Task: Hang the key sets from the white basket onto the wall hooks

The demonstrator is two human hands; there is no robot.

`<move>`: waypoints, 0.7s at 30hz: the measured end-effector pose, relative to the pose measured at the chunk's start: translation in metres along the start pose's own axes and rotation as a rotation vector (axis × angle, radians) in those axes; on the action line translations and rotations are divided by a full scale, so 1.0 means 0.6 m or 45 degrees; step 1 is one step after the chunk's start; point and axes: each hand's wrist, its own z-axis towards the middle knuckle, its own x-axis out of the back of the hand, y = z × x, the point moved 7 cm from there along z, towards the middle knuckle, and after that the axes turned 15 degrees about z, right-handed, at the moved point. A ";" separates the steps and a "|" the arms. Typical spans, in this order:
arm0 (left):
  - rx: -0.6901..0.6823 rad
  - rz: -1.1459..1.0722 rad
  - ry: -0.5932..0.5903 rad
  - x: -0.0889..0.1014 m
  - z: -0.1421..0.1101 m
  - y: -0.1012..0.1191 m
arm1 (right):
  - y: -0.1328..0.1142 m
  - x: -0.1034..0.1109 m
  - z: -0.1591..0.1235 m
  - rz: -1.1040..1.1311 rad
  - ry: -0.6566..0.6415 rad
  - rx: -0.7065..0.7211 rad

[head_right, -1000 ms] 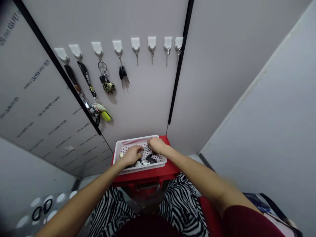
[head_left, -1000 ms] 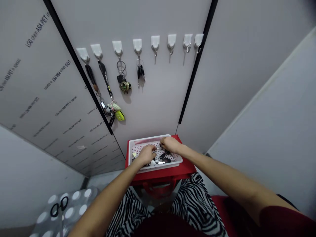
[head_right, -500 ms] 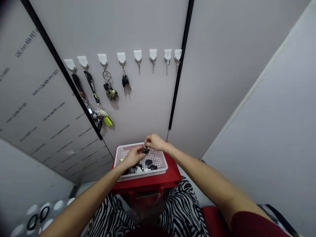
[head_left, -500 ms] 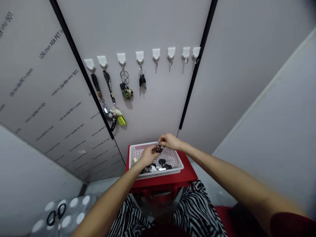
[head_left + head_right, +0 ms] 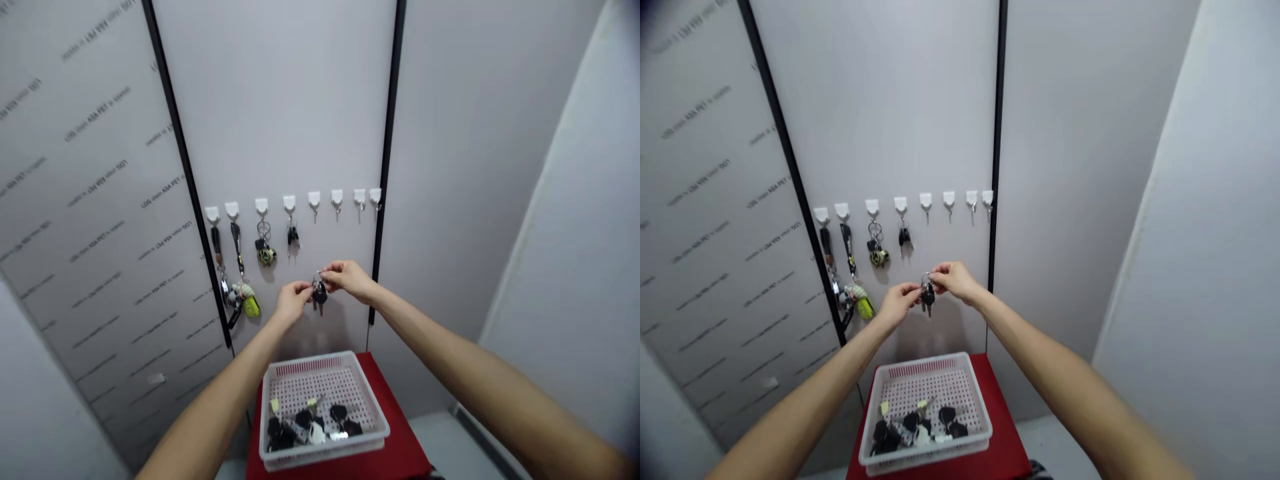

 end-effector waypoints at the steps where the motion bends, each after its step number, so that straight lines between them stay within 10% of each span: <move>1: -0.039 0.030 0.047 0.012 0.014 0.024 | -0.027 0.001 0.011 0.015 0.036 0.068; 8: -0.113 0.224 0.328 0.075 0.093 0.134 | -0.153 0.004 0.070 0.085 0.302 0.355; 21: -0.300 0.886 0.361 0.073 0.031 0.154 | -0.144 0.039 0.095 -0.224 0.535 0.367</move>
